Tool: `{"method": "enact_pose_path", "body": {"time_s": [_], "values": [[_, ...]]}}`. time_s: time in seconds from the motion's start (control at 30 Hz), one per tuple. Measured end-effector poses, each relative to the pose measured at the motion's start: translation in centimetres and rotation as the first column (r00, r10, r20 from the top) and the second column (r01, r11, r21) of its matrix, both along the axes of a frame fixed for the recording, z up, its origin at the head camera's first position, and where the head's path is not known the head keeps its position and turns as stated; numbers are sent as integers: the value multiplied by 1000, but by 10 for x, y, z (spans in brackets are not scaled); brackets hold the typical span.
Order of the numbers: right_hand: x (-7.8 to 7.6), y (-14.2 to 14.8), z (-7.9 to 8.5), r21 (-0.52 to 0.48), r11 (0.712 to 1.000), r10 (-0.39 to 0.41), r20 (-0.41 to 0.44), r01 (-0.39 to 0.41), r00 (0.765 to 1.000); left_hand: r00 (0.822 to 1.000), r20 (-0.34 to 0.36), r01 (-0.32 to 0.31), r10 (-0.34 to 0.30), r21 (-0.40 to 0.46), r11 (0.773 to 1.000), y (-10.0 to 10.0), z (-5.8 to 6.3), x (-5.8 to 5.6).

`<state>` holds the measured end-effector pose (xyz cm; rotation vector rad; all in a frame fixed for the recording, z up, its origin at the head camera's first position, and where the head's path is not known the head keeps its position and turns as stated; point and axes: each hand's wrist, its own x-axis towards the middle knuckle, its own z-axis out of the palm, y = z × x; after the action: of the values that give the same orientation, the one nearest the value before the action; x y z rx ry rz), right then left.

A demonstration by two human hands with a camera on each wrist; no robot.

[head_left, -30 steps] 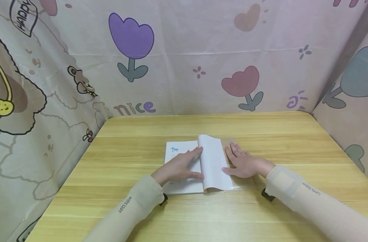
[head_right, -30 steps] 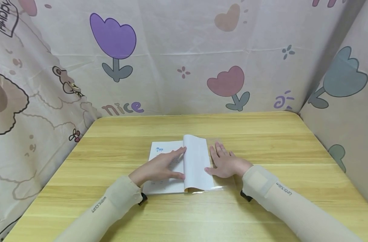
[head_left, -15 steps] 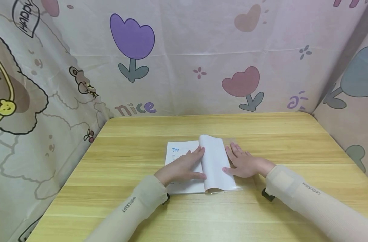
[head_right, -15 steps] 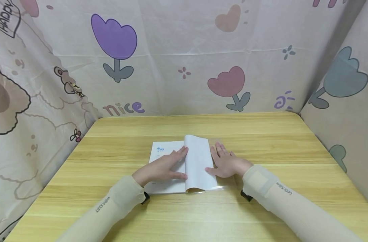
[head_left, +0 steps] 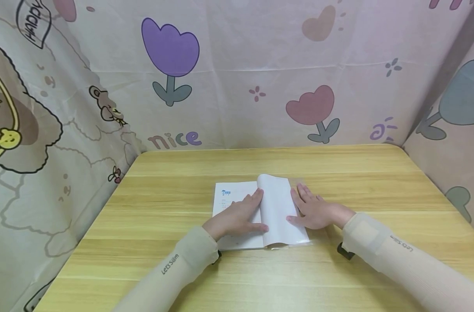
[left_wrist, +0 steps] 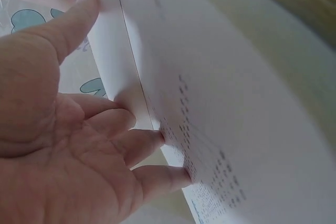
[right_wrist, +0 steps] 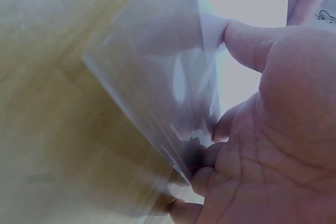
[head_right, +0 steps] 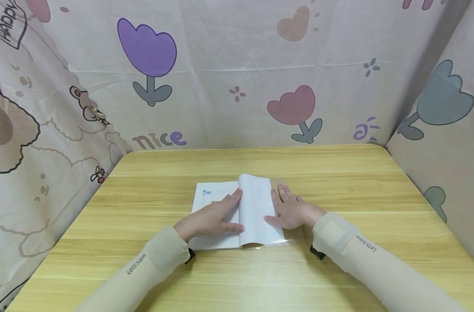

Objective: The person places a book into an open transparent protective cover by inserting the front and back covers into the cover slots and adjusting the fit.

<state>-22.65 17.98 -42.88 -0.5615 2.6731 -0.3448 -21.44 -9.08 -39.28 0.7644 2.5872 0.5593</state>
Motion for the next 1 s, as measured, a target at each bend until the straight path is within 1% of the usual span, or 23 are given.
{"method": "enact_pose_path", "body": {"time_s": [0.1,0.23,0.33,0.5,0.6,0.73,0.83,1.0], "values": [[4,-3,9,-7,1000,4,11,-4,1000,1000,-11,-12,12,2,1000,1,-1,0],[0,-1,4,2,1000,3,14,-4,1000,1000,-23,-21,21,4,1000,1,0,1],[-3,1,-3,5,1000,1,-1,-1,1000,1000,-14,-20,21,4,1000,2,0,2],[2,-1,5,-2,1000,1,4,-1,1000,1000,3,-10,10,-14,1000,4,-1,3],[5,-2,11,-18,1000,12,13,-12,1000,1000,-18,14,-15,-35,999,7,-4,2],[11,-6,24,-53,998,20,42,-18,999,998,-40,38,-40,-58,998,11,-9,1],[12,-9,27,-54,998,17,50,-14,999,998,-43,36,-39,-72,997,13,-10,0],[6,-3,11,-32,999,9,21,-8,1000,997,-55,40,-45,-92,995,16,-10,0]]}}
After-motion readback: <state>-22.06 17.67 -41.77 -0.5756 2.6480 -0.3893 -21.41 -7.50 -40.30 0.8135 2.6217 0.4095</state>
